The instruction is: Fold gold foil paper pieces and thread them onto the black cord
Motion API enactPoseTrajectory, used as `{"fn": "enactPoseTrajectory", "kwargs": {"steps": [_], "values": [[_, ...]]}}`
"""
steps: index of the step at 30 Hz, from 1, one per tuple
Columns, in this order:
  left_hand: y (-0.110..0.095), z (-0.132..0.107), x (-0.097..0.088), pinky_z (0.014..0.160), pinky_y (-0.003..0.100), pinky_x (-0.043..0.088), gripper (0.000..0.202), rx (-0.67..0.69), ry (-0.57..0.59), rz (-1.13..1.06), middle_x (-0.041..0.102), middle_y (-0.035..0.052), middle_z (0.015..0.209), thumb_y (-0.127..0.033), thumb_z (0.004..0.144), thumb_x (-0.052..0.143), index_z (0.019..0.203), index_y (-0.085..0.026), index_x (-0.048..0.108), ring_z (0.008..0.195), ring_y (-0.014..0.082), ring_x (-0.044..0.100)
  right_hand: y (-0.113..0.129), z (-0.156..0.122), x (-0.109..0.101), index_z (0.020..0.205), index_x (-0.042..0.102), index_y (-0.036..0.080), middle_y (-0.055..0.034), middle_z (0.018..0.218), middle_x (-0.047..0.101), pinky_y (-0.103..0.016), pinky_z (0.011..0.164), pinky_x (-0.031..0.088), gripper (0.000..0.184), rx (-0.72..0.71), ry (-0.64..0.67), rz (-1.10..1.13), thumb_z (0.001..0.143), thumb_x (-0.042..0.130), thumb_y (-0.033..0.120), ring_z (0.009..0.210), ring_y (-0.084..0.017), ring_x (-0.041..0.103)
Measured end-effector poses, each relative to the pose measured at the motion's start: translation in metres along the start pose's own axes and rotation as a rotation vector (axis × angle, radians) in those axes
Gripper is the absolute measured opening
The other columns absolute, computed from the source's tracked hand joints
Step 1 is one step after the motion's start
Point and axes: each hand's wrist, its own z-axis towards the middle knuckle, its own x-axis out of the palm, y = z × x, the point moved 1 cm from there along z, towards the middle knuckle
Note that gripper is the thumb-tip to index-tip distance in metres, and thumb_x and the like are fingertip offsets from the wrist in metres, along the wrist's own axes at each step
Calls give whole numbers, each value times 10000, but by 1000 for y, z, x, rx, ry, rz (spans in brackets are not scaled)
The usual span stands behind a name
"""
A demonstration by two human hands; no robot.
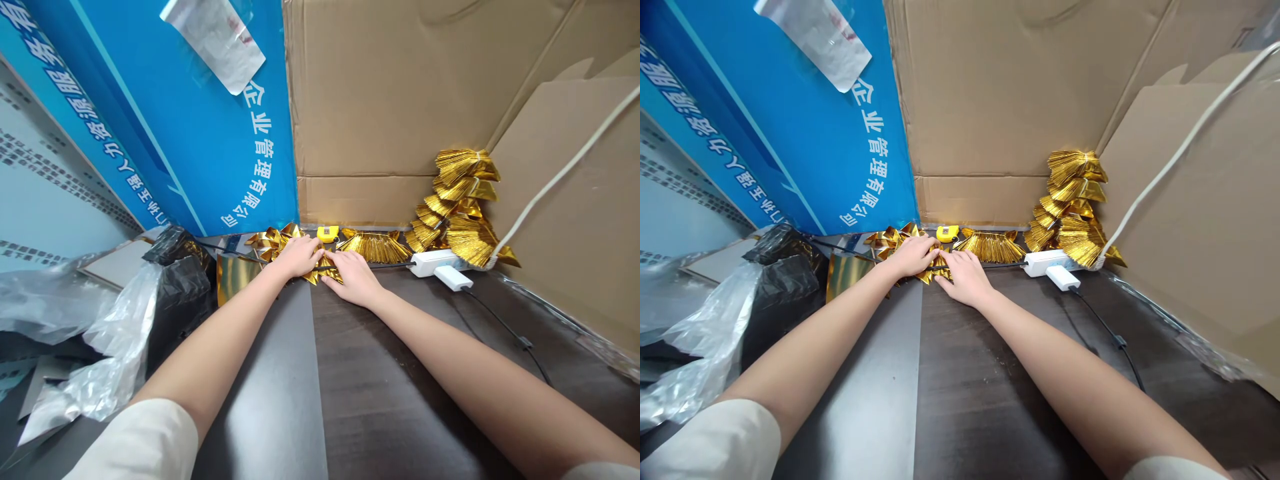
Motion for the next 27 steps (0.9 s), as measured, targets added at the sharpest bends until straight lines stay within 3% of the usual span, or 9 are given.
{"fn": "enactPoseTrajectory", "kwargs": {"steps": [12, 16, 20, 27], "values": [[0, -2, 0, 1073, 456, 421, 388, 5, -7, -19, 626, 133, 1263, -387, 1056, 367, 1301, -179, 586, 1253, 277, 578, -4, 0, 3, 1481, 490, 135, -147, 1421, 583, -487, 1166, 368, 598, -8, -10, 15, 972, 593, 431, 1333, -297, 523], [0, -3, 2, 1102, 461, 399, 406, -4, -29, -10, 572, 149, 1372, -391, 1050, 375, 1356, -189, 551, 1338, 292, 515, -4, -1, 3, 1501, 472, 131, -149, 1537, 488, -524, 1243, 262, 629, -1, -13, -5, 971, 580, 452, 1437, -299, 438], [-1, -3, 3, 1059, 479, 425, 407, -11, -22, -12, 637, 157, 1286, -411, 1045, 386, 1326, -176, 563, 1266, 310, 571, -6, -2, 3, 1489, 486, 74, -193, 1523, 493, -648, 1256, 98, 754, 61, -22, -41, 936, 604, 572, 1450, -371, 407], [-4, -2, 2, 1093, 465, 420, 376, -2, -20, -53, 641, 135, 1339, -417, 1037, 432, 1262, -167, 600, 1296, 283, 574, -5, -2, 3, 1483, 495, 78, -178, 1550, 468, -553, 1263, 211, 727, 56, 8, -59, 954, 580, 570, 1447, -322, 438]]}}
